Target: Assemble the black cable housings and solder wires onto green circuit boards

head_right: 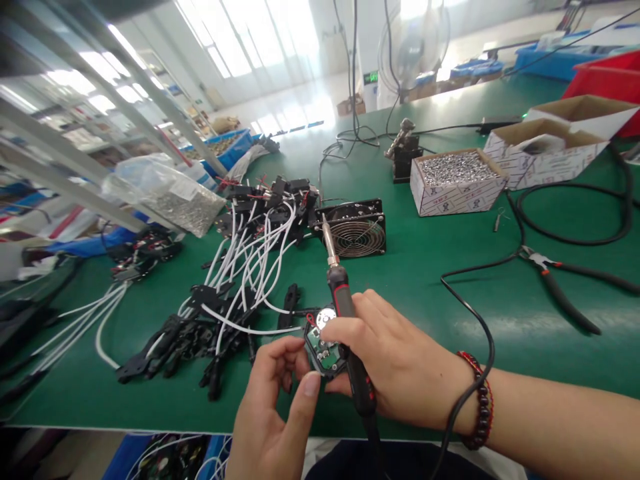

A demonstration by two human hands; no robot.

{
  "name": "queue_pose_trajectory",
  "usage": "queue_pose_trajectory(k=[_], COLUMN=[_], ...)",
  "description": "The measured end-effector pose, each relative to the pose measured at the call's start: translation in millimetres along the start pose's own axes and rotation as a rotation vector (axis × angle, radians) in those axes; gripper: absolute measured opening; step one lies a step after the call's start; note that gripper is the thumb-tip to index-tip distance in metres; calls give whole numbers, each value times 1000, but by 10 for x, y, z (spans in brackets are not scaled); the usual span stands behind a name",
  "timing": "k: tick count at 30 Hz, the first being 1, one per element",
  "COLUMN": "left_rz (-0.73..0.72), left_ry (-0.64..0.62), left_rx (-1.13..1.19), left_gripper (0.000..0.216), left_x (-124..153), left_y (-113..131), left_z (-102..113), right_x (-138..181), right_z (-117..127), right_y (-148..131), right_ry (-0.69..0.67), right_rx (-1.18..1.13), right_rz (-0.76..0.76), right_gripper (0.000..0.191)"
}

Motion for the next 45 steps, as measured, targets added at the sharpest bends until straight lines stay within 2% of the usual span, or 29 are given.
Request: queue_pose_trajectory(k=[4,7,9,10,15,20,23,27,31,33,36,40,45], left_rz=[61,55,-16,-61,-246,-557,-639,-615,-431,-318,-268,-377,-426], left_ry=[4,-72,-126,-150,-183,-203,-219,-193,-178,-139,-123,-204,-192], left_rx=[14,62,65,56,-41,-194,-227,-121,224,313,223,-30,-123], left_gripper=[30,29,27,27,30,34,33,29,21,18,16,18,19], left_x=[-65,-131,-170,-187,-229,-232,-268,-314,-265,-229,-204,-219,-238], left_y=[-60,-140,-181,-195,-171,5,45,18,-47,-68,-35,87,140], left_z=[-25,22,51,62,134,250,283,288,248,236,244,267,255], right_x=[42,11,-37,-64,-141,-161,-160,-139,-108,-100,-94,-83,-66], right_z=[-26,74,131,138,59,55,61,33,-45,-78,-97,-93,-103], right_y=[34,108,176,207,265,245,234,216,195,186,163,138,145], right_ry=[-120,-40,29,16,-246,-253,-259,-248,-237,-231,-223,-203,-186], right_rx=[-152,-260,-282,-289,-410,-453,-435,-400,-407,-425,-441,-434,-400], right_rz=[58,104,85,69,41,65,82,111,130,115,96,76,80], right_gripper=[43,48,53,55,52,50,53,55,58,59,59,58,56])
Point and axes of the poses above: each hand's wrist, its own x-axis away from the middle knuckle, its own z-axis out of the back of the hand, y = z × x, the point moved 3 cm from there along -x, towards the middle knuckle, and after that the axes turned 12 degrees about -z, right-handed, at the moved point
